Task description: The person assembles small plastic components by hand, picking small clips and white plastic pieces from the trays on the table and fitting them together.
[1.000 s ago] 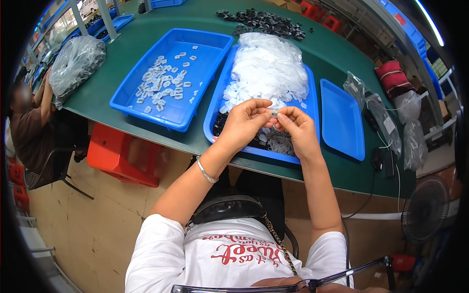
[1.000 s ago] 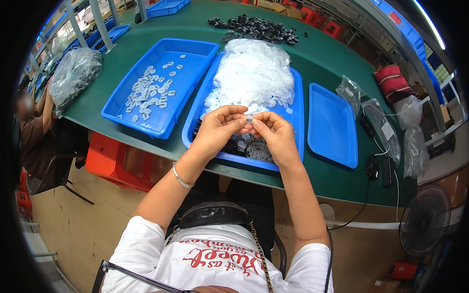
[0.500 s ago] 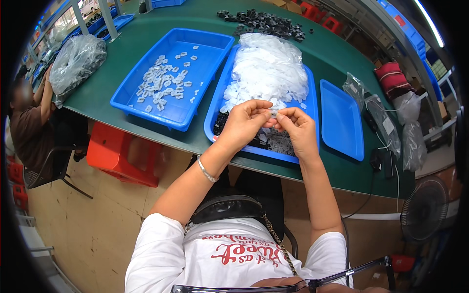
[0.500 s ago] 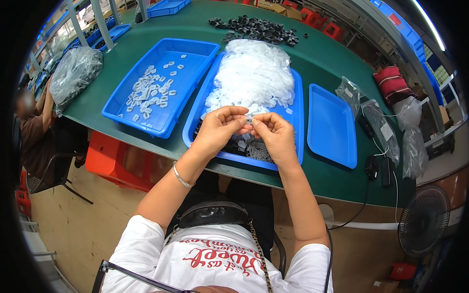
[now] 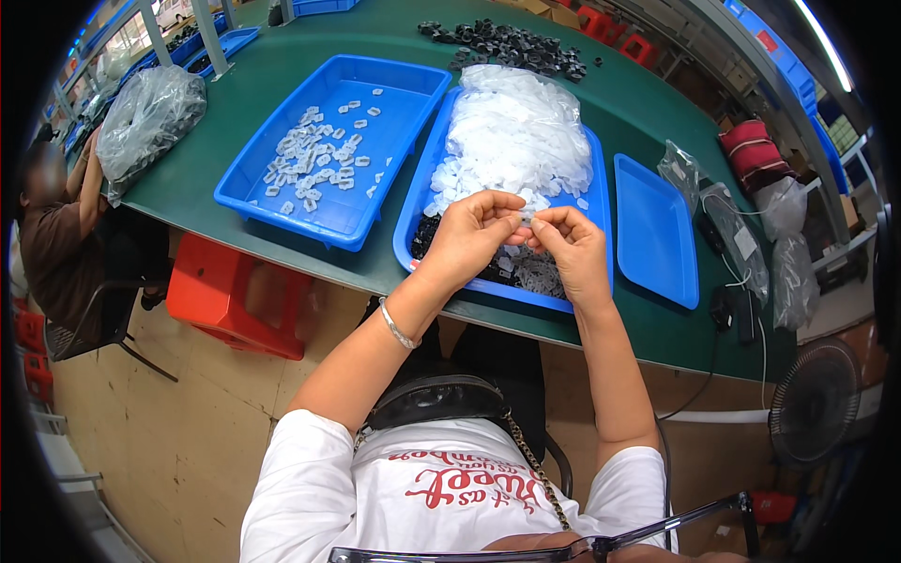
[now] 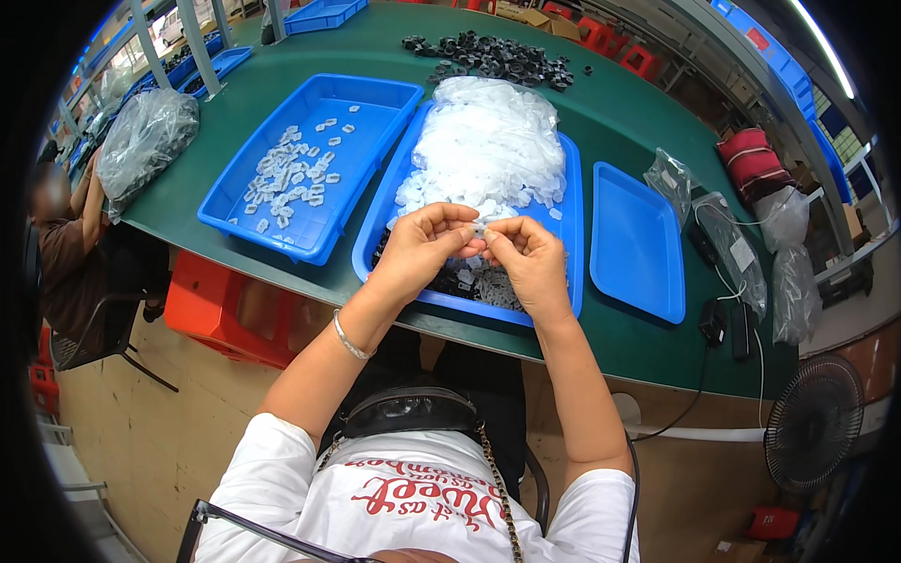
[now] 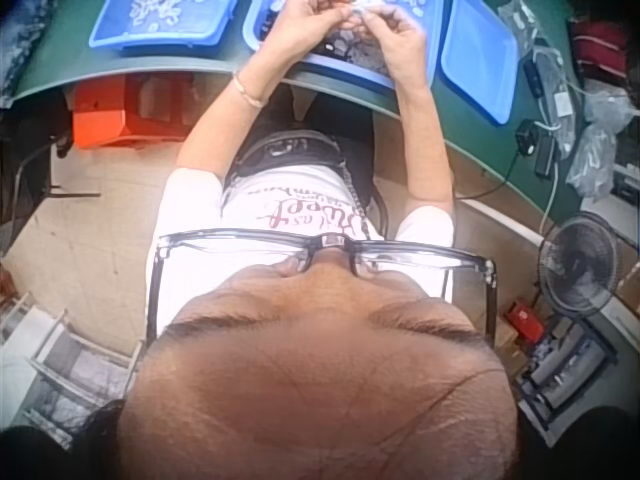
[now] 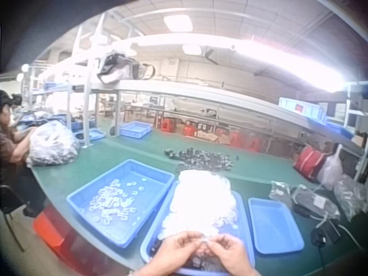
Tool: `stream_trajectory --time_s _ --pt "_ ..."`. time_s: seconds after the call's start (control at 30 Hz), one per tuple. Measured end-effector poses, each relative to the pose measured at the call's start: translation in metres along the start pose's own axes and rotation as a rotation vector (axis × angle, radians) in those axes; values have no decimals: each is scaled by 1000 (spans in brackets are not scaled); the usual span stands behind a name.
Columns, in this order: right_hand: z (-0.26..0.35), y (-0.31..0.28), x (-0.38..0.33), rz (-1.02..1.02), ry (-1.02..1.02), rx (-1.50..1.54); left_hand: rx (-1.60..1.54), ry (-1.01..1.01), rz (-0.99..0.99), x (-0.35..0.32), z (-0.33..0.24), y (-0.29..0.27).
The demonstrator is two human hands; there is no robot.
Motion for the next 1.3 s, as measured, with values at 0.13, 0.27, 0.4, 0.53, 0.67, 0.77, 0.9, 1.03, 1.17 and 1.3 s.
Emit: stream_trajectory --time_s 0.13,0.27,0.4,0.53,0.67,0.77,0.9,1.03,1.17,1.3 --pt "7 6 -2 -12 -58 14 -50 164 -36 -1 -4 -2" --pt "9 5 -8 11 -201 -321 51 534 -142 -9 -30 -11" --pt "13 11 -10 174 -323 -469 512 880 -289 -15 -87 -52" --pt "17 15 -12 250 -404 -628 1269 1052 -455 -20 -116 -77" --pt "11 13 -11 264 -321 -585 1169 779 -64 -14 -86 -55" --pt "5 11 -9 138 -240 -432 1093 515 205 -11 -52 -24" --pt "5 7 -4 -8 -183 -270 1154 418 520 -10 -26 0" --pt "4 8 -5 -8 -196 -268 1214 360 564 -3 -15 -4" --pt "6 8 -7 9 -185 -284 1224 332 570 0 -11 -3" --pt "4 6 -7 0 -201 -267 1074 359 496 1 -14 -5"
Point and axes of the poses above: each hand's wrist, its own x-axis towards the middle knuckle, its own y-axis out of the palm, z = x × y, the point moved 2 cm from there along x, towards the middle knuckle, and after that the axes turned 14 degrees about -x, right-handed, at the moved point
